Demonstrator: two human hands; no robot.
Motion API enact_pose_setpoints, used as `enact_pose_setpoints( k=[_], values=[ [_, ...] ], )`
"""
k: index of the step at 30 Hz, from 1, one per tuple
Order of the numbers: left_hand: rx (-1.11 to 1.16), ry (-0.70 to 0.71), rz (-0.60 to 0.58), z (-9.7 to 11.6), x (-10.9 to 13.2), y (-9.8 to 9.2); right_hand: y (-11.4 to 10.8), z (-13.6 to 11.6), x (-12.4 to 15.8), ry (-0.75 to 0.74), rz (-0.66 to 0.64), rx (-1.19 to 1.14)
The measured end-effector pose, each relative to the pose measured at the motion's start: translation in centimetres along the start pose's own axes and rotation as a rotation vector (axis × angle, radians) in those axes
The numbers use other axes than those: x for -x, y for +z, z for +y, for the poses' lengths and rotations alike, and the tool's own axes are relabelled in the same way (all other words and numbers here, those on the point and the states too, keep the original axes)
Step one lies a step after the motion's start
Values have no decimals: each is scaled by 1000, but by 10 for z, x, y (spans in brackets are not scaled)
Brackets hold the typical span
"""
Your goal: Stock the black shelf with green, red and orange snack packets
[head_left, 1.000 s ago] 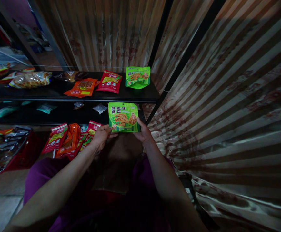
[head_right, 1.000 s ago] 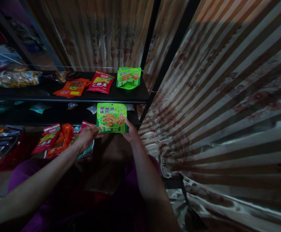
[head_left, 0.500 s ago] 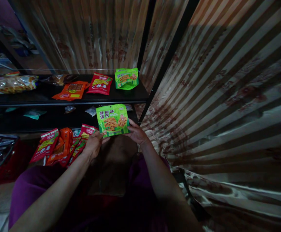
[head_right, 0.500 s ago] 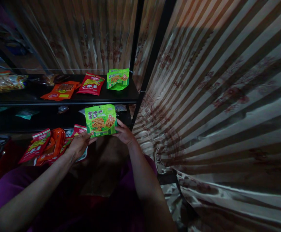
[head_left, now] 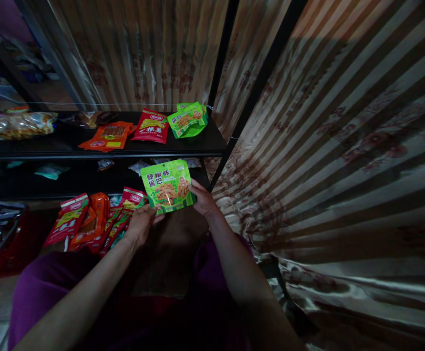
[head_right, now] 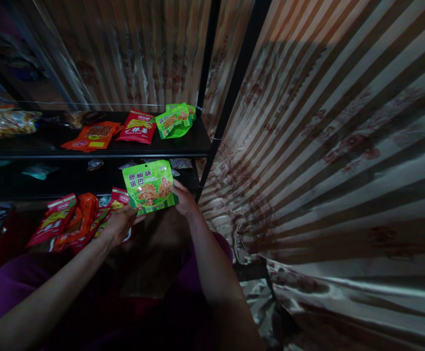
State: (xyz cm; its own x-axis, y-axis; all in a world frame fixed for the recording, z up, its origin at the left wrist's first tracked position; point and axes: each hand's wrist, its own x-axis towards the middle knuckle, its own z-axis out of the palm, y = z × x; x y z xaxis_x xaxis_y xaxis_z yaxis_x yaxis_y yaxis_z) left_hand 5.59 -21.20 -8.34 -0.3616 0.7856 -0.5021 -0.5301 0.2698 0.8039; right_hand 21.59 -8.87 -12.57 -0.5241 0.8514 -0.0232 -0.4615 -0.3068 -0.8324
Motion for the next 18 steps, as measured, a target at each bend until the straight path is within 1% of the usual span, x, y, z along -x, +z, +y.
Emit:
enact_pose_setpoints(
  k=[3,9,11,14,18],
  values=[
    [-6,10,19,3,0,-4,6,1,-4,5,-5,-16],
    [-18,67,20,7,-2,-10,14,-3,0,64,-123,-32],
    [-29,79,9,7,-2,-12,13,-2,3,108,-108,-27],
    [-47,88,-5,6,-3,-13,9,3,5,172,-38,-35],
    [-105,110,-12,4,-5,-12,5,6,7,198,21,-70]
  ],
)
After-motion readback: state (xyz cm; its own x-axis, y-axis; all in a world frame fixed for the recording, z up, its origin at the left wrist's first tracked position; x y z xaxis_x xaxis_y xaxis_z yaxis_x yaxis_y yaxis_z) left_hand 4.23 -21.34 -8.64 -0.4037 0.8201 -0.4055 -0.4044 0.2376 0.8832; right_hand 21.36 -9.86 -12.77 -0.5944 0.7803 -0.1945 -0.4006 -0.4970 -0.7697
